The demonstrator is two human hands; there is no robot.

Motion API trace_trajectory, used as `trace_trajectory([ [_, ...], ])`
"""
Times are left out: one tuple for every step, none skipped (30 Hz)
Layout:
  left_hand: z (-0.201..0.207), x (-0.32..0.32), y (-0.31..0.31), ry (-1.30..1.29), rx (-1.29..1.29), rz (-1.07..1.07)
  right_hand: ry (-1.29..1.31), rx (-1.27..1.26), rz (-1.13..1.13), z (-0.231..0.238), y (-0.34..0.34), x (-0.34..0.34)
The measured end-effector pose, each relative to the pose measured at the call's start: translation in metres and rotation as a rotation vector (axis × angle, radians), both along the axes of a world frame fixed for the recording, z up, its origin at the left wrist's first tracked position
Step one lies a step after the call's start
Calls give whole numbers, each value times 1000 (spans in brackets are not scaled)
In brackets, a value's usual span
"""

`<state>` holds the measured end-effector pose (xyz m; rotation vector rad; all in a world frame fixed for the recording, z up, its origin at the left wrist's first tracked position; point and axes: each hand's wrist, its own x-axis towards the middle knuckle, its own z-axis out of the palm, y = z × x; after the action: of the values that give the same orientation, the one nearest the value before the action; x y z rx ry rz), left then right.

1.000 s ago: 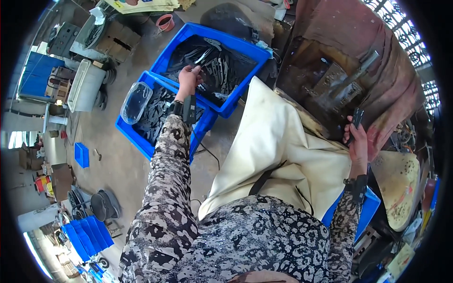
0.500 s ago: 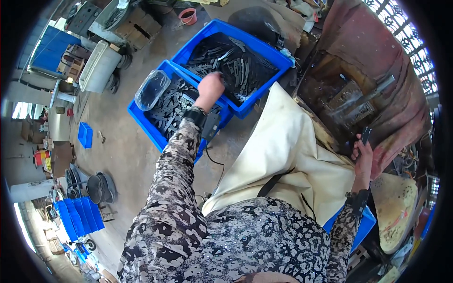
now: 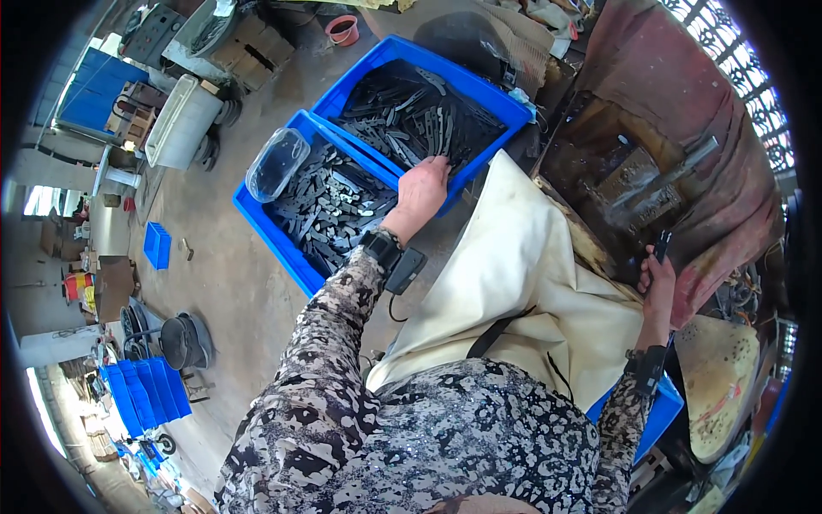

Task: The person picks up a metal piece from a blue bin, holds it against a grinding wheel, and then places it into a different blue bin, repeating this process with several pieces.

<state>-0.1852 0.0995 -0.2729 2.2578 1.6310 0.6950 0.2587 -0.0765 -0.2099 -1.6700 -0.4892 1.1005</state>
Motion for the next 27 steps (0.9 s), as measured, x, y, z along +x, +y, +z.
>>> trace_trajectory([
  [-1, 0, -3, 3, -2, -2, 3, -2, -2, 0, 1, -1],
  [-1, -1, -6, -41, -27, 22, -6, -21, -9, 0, 2, -1],
  [-2, -2, -9, -85, -52, 47, -15, -40, -15, 1, 3, -2],
  [-1, -2, -11, -135, -73, 71, -30, -55, -22, 4, 5, -2],
  [-1, -1, -12, -138, -71, 68, -33, -53, -24, 6, 5, -1],
  [0, 1, -13, -147, -68, 69, -24, -54, -57, 8, 6, 1],
  [2, 4, -14, -149, -67, 72, -8, -58, -89, 8, 7, 4],
  [5, 7, -14, -153, -65, 74, 6, -60, -121, 8, 10, 7],
  [7, 11, -11, -153, -63, 73, 6, -58, -122, 12, 17, 15],
  [13, 20, -8, -303, -86, -2, -114, -4, -186, 20, 28, 26],
  [23, 27, -6, -450, -106, -71, -232, 52, -243, 30, 44, 33],
  [33, 33, -5, -594, -125, -134, -303, 130, -228, 46, 66, 30],
  [44, 39, -5, -575, -45, -207, -374, 208, -214, 64, 90, 27],
  [57, 51, -5, -562, 34, -290, -453, 236, -185, 78, 109, 37],
  [75, 75, -4, -528, 53, -384, -550, 261, -180, 97, 118, 57],
  [90, 98, -5, -483, 75, -466, -861, 243, -168, 110, 130, 70],
  [100, 120, -5, -470, 170, -561, -1167, 218, -145, 116, 144, 79],
  [104, 140, -5, -455, 264, -649, -1168, 217, -147, 115, 158, 80],
  [104, 155, -6, -453, 267, -647, -1277, 160, -113, 113, 171, 80],
  [104, 171, -7, -323, 224, -691, -1391, 97, -82, 112, 180, 81],
  [103, 186, -8, -192, 181, -735, -1398, 94, -89, 110, 184, 82],
  [94, 198, -8, -193, 184, -737, -1441, 46, -83, 107, 188, 81],
  [80, 207, -7, -173, 135, -723, -1484, 0, -74, 106, 193, 78],
  [65, 214, -6, -153, 85, -711, -1527, -49, -66, 106, 197, 75],
  [56, 222, -5, -134, 29, -711, -1528, -61, -76, 108, 196, 75],
  [56, 224, -5, -134, 27, -721, -1512, -109, -45, 112, 197, 69],
  [56, 224, -4, -89, -21, -680, -1495, -157, -15, 116, 198, 63],
])
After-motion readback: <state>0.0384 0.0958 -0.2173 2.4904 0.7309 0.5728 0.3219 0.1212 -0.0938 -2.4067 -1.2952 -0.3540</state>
